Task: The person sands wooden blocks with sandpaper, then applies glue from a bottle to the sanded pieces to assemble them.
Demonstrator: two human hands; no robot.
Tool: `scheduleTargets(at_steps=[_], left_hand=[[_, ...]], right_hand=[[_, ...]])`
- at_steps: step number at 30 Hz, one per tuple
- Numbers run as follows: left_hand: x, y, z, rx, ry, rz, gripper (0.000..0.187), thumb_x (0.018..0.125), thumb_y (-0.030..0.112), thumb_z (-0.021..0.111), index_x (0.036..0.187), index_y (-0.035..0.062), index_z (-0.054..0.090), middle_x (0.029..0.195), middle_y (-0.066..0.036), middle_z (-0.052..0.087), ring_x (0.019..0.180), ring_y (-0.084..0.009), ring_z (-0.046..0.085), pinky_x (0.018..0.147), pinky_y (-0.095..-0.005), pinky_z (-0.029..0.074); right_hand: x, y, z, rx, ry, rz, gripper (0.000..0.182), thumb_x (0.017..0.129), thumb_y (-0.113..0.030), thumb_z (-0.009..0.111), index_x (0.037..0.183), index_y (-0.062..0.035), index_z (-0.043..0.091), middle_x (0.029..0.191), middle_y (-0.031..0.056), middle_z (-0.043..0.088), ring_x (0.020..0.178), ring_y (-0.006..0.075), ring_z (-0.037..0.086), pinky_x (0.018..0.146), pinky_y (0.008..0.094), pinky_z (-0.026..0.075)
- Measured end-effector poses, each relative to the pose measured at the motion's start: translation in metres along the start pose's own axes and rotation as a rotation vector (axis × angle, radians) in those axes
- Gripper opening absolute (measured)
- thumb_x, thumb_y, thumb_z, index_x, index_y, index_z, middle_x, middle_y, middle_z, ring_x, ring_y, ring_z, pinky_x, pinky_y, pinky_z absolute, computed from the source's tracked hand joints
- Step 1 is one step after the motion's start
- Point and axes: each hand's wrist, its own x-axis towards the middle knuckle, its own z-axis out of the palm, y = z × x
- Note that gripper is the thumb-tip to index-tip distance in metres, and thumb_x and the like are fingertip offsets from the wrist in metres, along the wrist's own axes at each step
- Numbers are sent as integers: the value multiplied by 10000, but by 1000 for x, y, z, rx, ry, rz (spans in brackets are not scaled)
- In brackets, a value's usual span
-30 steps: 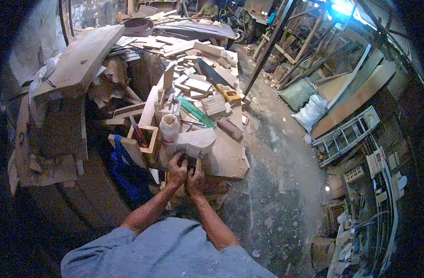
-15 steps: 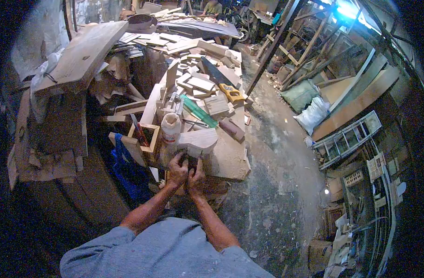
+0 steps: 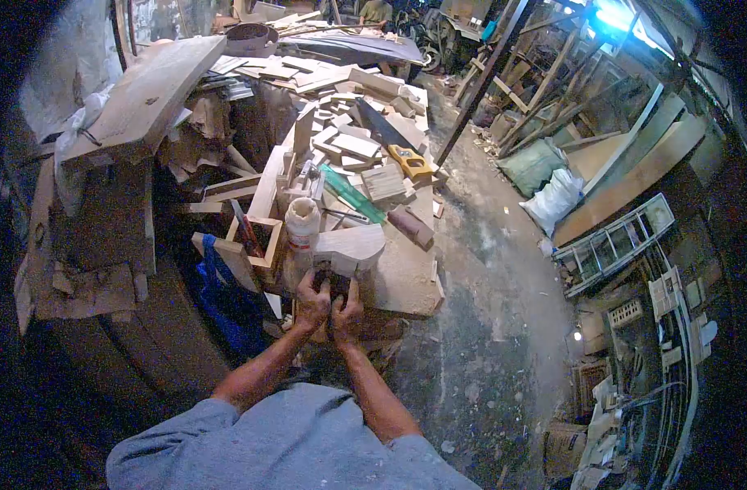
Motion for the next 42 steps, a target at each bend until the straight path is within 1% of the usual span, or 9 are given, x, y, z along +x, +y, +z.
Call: scheduleTargets(at_steps=[3,4,9,12,17,25,28,36,42], left_hand=[[1,-12,0,25,8,1,173,919,22,570,1078,-9,630,1013,-118,705,930,-221,653,851,-362,514],[2,-16,-1,16,18,3,174,918,23,571,1078,-6,632,1010,-116,705,926,-220,653,850,-360,515],[6,-32,2,-7,54,-4,183,906,26,573,1075,4,641,1000,-104,703,917,-210,653,842,-353,520],[4,-21,-2,16,8,-13,191,905,22,568,1079,-2,642,996,-103,703,915,-210,654,838,-354,522],[5,-34,2,42,36,6,214,902,13,562,1097,-14,645,996,-121,705,920,-226,666,840,-356,527],[3,-9,0,17,26,-11,213,898,-9,558,1089,-19,652,1018,-132,706,950,-242,666,880,-350,516],[4,-22,2,-7,39,-8,200,907,4,568,1085,-30,654,1009,-145,705,941,-259,659,873,-362,502],[3,-15,1,16,21,13,195,912,6,560,1079,-41,649,965,-159,709,900,-259,664,836,-379,513],[1,-2,-2,71,-21,-11,235,910,-2,553,1114,-47,659,1017,-170,716,938,-252,669,868,-364,514]], right_hand=[[1,13,9,22,67,-85,547,912,-124,549,1415,77,470,1311,359,564,1187,507,574,1023,479,466],[1,15,11,28,95,-118,545,909,-121,553,1410,78,474,1305,361,567,1183,507,577,1020,480,468],[1,12,8,2,45,-33,553,901,-110,555,1416,74,472,1308,357,569,1178,494,589,1009,481,477],[1,10,6,12,48,-39,560,901,-108,550,1426,67,464,1311,350,571,1173,495,591,1007,479,478],[3,21,11,30,75,-117,572,901,-108,544,1439,59,448,1332,343,560,1184,494,584,1016,470,472],[3,26,14,-45,102,-147,593,900,-129,540,1449,68,432,1353,347,542,1213,499,563,1032,479,456],[3,29,17,11,79,-96,601,897,-140,548,1445,77,433,1357,351,538,1231,499,552,1052,478,442],[3,24,16,12,108,-126,599,899,-151,555,1442,76,442,1368,348,534,1256,490,538,1075,468,428],[1,19,12,31,66,-67,594,908,-165,555,1434,87,447,1388,343,522,1273,483,530,1082,469,421]])
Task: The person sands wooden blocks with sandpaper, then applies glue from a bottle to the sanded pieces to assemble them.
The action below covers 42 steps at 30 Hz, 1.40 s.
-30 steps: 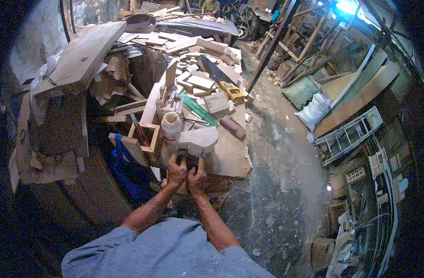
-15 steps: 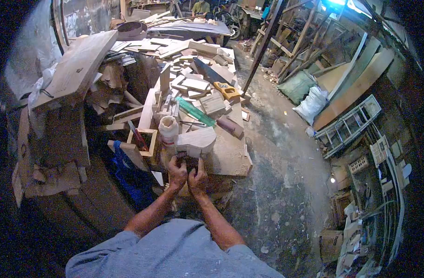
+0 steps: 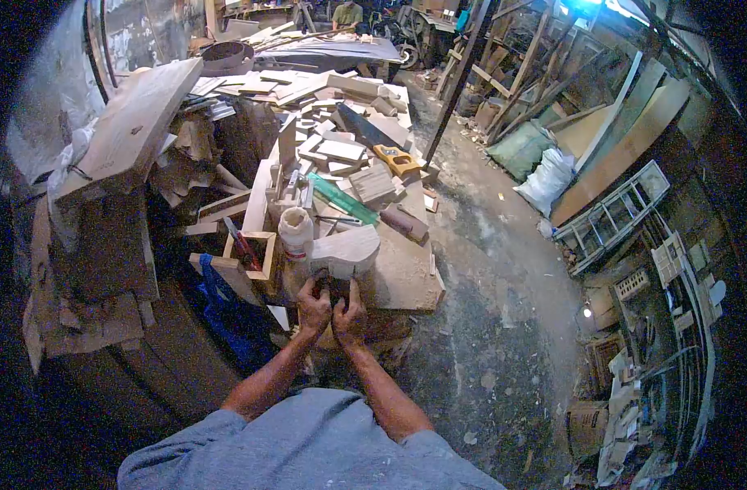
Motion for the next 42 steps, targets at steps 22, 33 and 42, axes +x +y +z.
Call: scheduleTargets(at_steps=[22,33,42], left_hand=[[8,-23,-1,20,-95,55,347,906,20,600,1246,-36,640,1151,-169,718,1061,-256,673,958,-348,505],[7,-31,1,-70,-101,15,289,905,16,593,1185,-30,649,1024,-153,721,937,-249,686,873,-352,520],[6,-21,-2,-26,-92,-35,275,910,29,608,1174,-29,656,1021,-146,718,953,-238,677,870,-348,515]], right_hand=[[-1,2,3,48,45,-42,571,984,-275,507,1419,90,455,1397,320,526,1289,463,525,1109,462,403],[0,0,0,92,64,-30,550,920,-127,548,1422,78,453,1405,307,520,1277,453,537,1096,454,421],[-1,0,-7,46,50,-67,542,907,-108,574,1410,61,462,1307,311,578,1199,432,599,1030,449,476]])
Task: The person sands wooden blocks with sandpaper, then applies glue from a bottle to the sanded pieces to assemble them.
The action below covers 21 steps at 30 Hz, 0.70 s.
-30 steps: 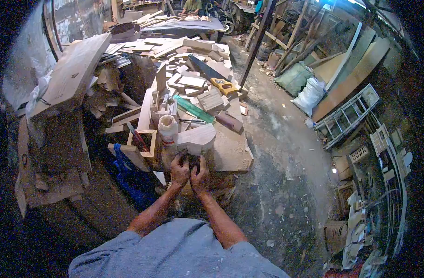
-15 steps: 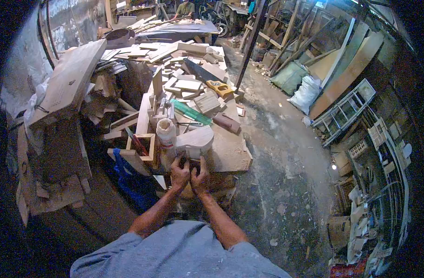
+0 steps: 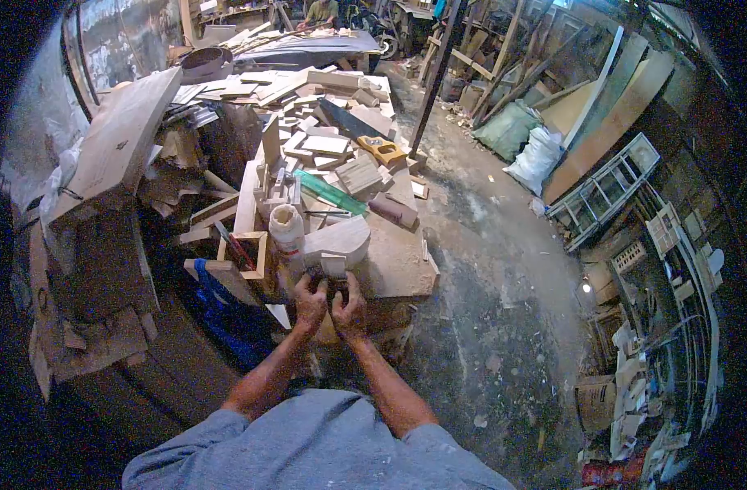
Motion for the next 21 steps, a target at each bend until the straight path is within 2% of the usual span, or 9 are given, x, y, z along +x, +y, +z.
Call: scheduleTargets(at_steps=[9,13,15,18,21], left_hand=[[1,-2,1,52,-11,39,379,902,38,606,1272,-37,637,1157,-176,710,1066,-259,664,963,-340,492],[-2,3,1,14,-10,20,334,905,43,614,1225,-44,644,1127,-156,713,1031,-245,665,943,-340,500],[-1,13,0,5,-18,56,263,912,58,636,1150,-54,656,1077,-140,726,992,-224,670,921,-346,514],[-4,25,0,8,8,59,264,916,67,640,1153,-47,656,1087,-139,716,1005,-213,659,920,-342,513],[-7,28,-3,8,-22,45,318,919,56,618,1221,-43,632,1108,-138,701,1011,-218,648,926,-343,503]], right_hand=[[3,5,0,9,0,1,559,909,-119,588,1417,62,442,1291,321,585,1188,439,609,1009,454,488],[4,-18,-11,33,-59,109,564,907,-120,603,1417,62,446,1315,332,574,1208,451,597,1014,456,485],[4,-7,-4,-5,-29,31,563,905,-116,606,1416,62,451,1325,333,568,1214,458,590,1022,458,479],[1,3,2,-2,-3,-6,558,903,-111,606,1416,55,461,1345,321,562,1234,453,575,1041,453,465],[0,-7,-3,37,13,9,535,893,-85,609,1397,43,481,1330,289,572,1245,443,559,1059,442,451]])
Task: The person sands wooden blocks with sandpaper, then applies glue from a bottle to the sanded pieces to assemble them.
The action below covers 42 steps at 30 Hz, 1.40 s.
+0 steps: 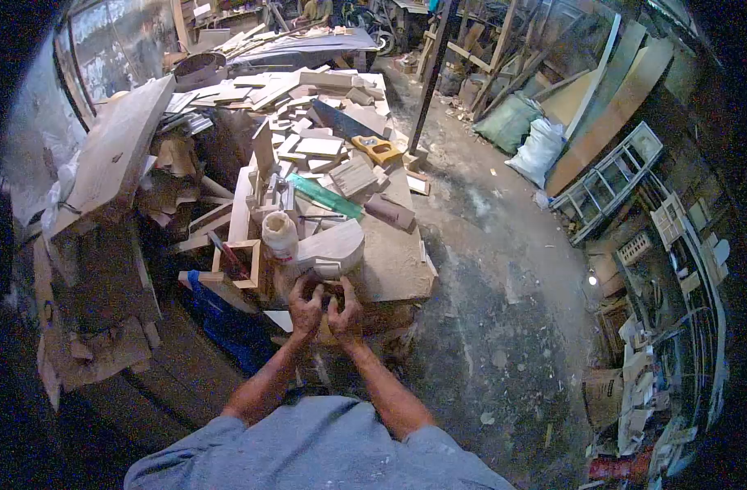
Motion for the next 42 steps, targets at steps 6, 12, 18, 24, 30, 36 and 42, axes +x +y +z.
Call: scheduleTargets(at_steps=[6,12,18,24,30,36,42], left_hand=[[-28,24,9,-253,-11,-130,259,995,117,615,1222,-6,608,1115,-85,677,1005,-166,652,884,-298,525],[-44,49,60,-422,-43,-239,205,975,73,646,1158,19,569,1055,-55,651,933,-118,644,829,-282,565],[-49,43,139,-430,4,-264,333,919,-15,676,1215,7,526,1131,-75,637,984,-139,642,865,-294,560],[-36,46,199,-447,42,-284,602,891,-57,657,1448,2,438,1195,-114,627,1037,-166,629,886,-295,557],[-19,25,212,-178,149,-248,642,877,-42,667,1474,21,439,1200,-128,636,1030,-169,629,874,-295,549],[8,15,212,-95,227,-279,625,851,1,708,1430,-13,473,1118,-120,665,927,-182,654,816,-315,553],[18,27,208,456,258,-152,514,832,138,756,1276,-46,574,885,-177,688,813,-247,692,731,-355,556]], right_hand=[[-6,-29,-40,59,45,-43,427,862,6,618,1282,19,545,1319,185,535,1212,343,564,1058,400,457],[-3,-12,-111,493,-66,133,301,912,21,580,1213,13,573,1421,137,468,1209,222,570,1035,370,479],[39,41,-166,598,-138,301,234,929,43,634,1160,25,606,1293,100,592,1112,172,631,971,311,510],[94,77,-216,544,-281,223,208,922,-11,676,1127,19,663,1138,73,667,986,124,652,866,279,537],[155,135,-236,114,-237,155,279,888,-89,691,1150,6,674,1011,100,699,882,155,663,765,280,544],[206,146,-214,-66,-327,-57,421,834,-126,731,1226,-12,631,1200,146,625,984,271,658,849,381,560],[235,131,-174,-315,-411,-231,512,761,-253,789,1206,-68,617,1240,201,578,1193,411,524,1007,505,439]])
